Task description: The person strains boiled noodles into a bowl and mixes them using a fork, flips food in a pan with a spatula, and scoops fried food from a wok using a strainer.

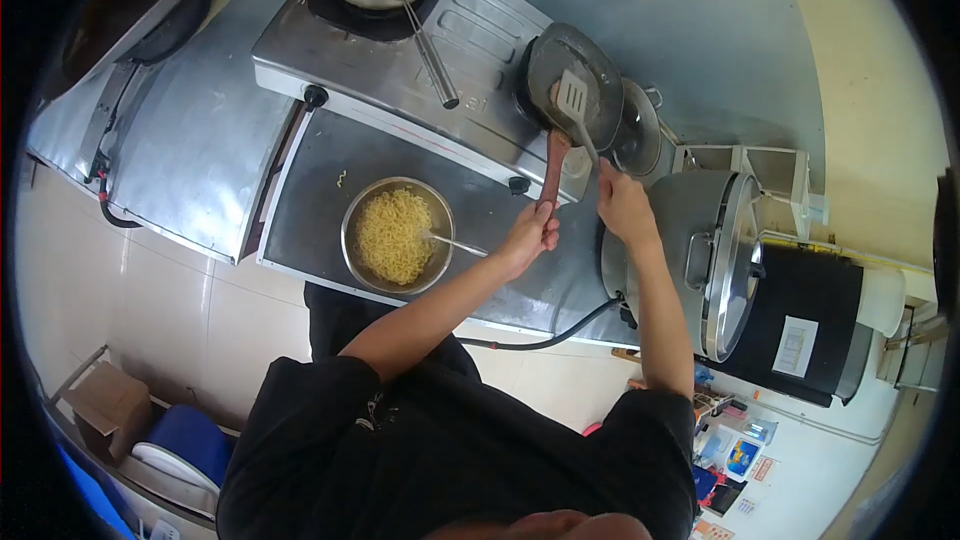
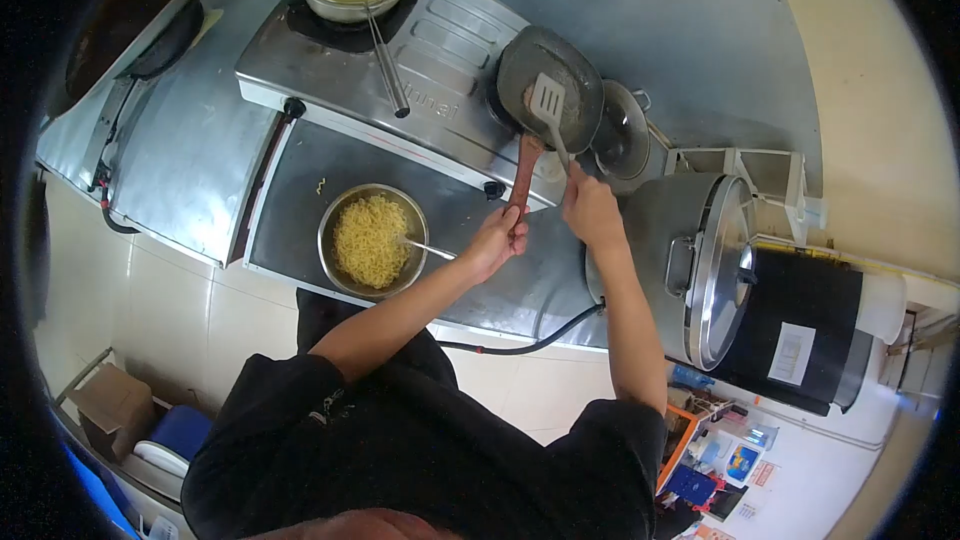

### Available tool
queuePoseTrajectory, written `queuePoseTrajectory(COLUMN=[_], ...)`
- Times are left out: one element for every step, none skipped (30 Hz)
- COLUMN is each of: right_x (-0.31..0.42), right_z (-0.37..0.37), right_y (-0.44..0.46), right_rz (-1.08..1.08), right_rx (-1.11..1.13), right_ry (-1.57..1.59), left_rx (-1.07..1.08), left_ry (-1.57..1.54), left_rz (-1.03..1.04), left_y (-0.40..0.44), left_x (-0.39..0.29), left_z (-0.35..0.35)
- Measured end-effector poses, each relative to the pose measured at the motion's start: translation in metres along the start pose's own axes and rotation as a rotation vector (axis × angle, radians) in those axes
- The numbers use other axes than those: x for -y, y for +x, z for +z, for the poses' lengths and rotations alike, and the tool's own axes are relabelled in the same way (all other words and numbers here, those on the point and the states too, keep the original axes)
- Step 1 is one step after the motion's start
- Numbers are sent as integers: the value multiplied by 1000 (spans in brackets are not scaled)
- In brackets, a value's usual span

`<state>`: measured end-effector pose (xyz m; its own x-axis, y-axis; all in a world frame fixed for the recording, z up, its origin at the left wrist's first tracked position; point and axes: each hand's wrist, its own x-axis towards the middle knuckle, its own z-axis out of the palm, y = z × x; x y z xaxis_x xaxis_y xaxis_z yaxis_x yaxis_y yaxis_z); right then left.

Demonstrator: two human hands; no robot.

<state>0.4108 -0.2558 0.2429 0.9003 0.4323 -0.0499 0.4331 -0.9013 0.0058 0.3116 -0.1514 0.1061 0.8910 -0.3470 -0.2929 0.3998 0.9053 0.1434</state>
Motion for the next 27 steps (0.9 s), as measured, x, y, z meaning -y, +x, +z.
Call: queuePoseTrajectory(right_x=[-3,-6,-11,-18,-25,-30,-34,-37,-32,-23,-14,-5,4,7,6,4,1,-1,-4,-6,-8,-10,-10,-1,12,20,22], right_z=[2,3,6,11,13,13,10,8,2,-5,-11,-15,-20,-21,-19,-15,-12,-7,-2,1,3,4,4,-2,-11,-15,-15], right_y=[11,23,36,50,58,57,52,48,37,21,11,9,9,7,12,28,43,54,63,66,61,55,52,41,21,10,11], right_rz=[-6,-14,19,48,75,48,21,-9,-29,-49,-62,-70,-76,-77,-72,-70,-67,-72,-75,-80,-64,-51,-42,-44,-46,-49,-22], right_rx=[7,8,-12,-32,-53,-40,-28,-14,1,22,42,31,17,3,25,43,64,37,10,-17,19,49,76,68,66,70,82], right_ry=[-14,-26,-43,-61,-79,-80,-83,-90,-64,-37,-7,6,21,38,15,-6,-26,-30,-35,-44,-57,-70,-85,-63,-45,-29,-28], left_rx=[6,13,7,0,-6,-10,-11,-10,-4,-1,1,0,1,1,9,19,26,35,44,55,54,57,61,62,61,57,54], left_ry=[-24,-43,-45,-49,-53,-78,-104,-134,-134,-137,-136,-131,-120,-107,-103,-95,-88,-96,-104,-115,-116,-114,-112,-102,-98,-100,-93], left_rz=[-1,0,-3,-4,-1,7,16,26,29,31,27,29,31,27,23,21,19,16,12,9,1,-2,0,-2,-5,-9,-1], left_y=[1,1,0,-1,-1,0,0,1,3,5,5,5,6,6,5,7,8,9,10,11,9,8,9,9,10,10,10], left_x=[0,0,0,1,0,0,2,2,3,6,9,9,7,8,9,8,8,8,7,8,10,9,6,3,4,7,10], left_z=[0,0,0,1,2,3,4,4,4,3,2,3,5,5,4,2,1,-1,-3,-3,-3,-2,-2,-3,-3,-3,-4])
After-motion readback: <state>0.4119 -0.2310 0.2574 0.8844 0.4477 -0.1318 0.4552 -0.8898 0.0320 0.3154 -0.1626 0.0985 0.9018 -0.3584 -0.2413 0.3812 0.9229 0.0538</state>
